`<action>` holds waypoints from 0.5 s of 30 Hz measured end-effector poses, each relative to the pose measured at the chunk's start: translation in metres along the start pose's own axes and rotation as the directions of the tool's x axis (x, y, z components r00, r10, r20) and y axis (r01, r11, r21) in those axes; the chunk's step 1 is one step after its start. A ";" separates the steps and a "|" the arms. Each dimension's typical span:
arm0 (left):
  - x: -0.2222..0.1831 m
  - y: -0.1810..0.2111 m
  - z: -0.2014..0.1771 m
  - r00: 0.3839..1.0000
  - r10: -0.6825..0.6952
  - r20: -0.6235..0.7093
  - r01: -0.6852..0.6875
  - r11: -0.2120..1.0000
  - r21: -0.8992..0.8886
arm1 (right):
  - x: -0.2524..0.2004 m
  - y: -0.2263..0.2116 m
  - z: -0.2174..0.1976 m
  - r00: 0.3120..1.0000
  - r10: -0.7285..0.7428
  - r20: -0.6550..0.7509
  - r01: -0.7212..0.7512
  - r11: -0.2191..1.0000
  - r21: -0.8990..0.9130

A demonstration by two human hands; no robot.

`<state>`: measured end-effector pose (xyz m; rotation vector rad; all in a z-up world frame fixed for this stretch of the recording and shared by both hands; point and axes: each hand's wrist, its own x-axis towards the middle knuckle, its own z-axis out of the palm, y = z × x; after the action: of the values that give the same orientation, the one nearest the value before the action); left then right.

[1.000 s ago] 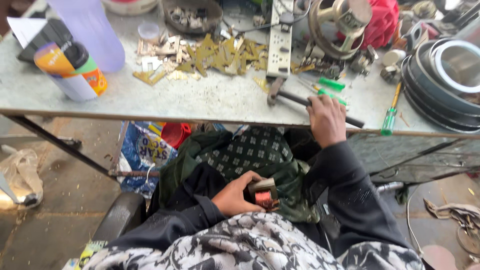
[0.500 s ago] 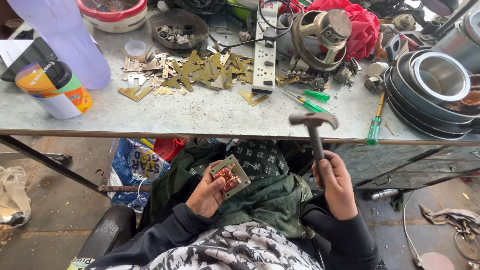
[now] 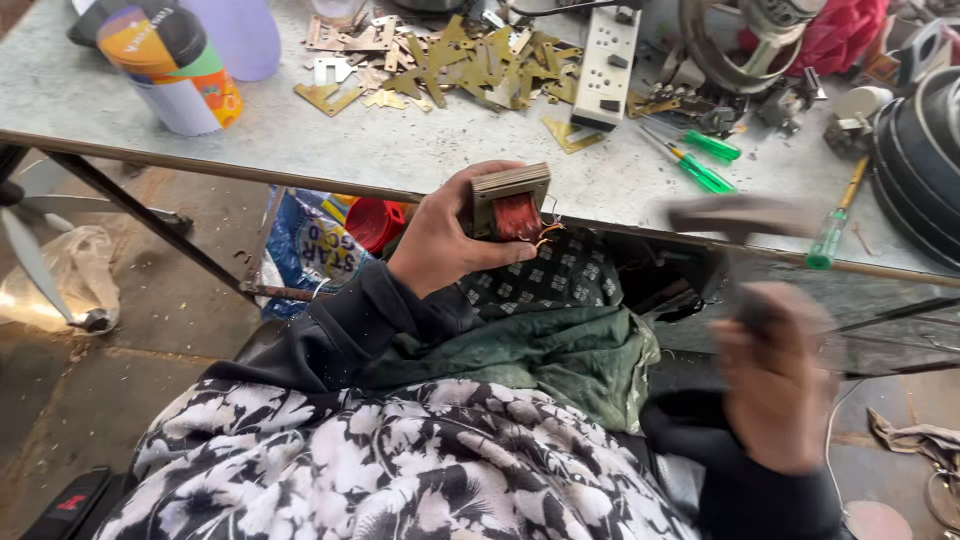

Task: The person assembles a small electrical transformer by inserting metal core plates into the bobbin and then uses a screwdriver to tighten components and adjust the wire terminals.

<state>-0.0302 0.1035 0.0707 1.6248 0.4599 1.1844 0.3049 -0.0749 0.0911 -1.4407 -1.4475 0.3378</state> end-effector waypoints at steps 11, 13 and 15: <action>-0.016 0.035 -0.008 0.995 0.101 0.007 -0.094 0.893 0.440 | 0.030 -0.061 0.040 0.964 -0.011 0.265 0.053 0.987 -0.151; -0.014 0.037 -0.015 0.997 0.077 -0.005 -0.068 0.904 0.422 | 0.041 -0.070 0.030 0.988 -0.039 0.151 0.036 0.999 0.022; -0.017 0.035 -0.018 0.999 0.015 -0.030 -0.002 0.914 0.407 | 0.040 -0.076 0.026 0.995 -0.080 0.058 0.072 0.988 0.135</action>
<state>-0.0616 0.0856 0.0938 1.9637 0.7614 1.1756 0.2506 -0.0476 0.1566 -1.2748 -1.4981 0.4271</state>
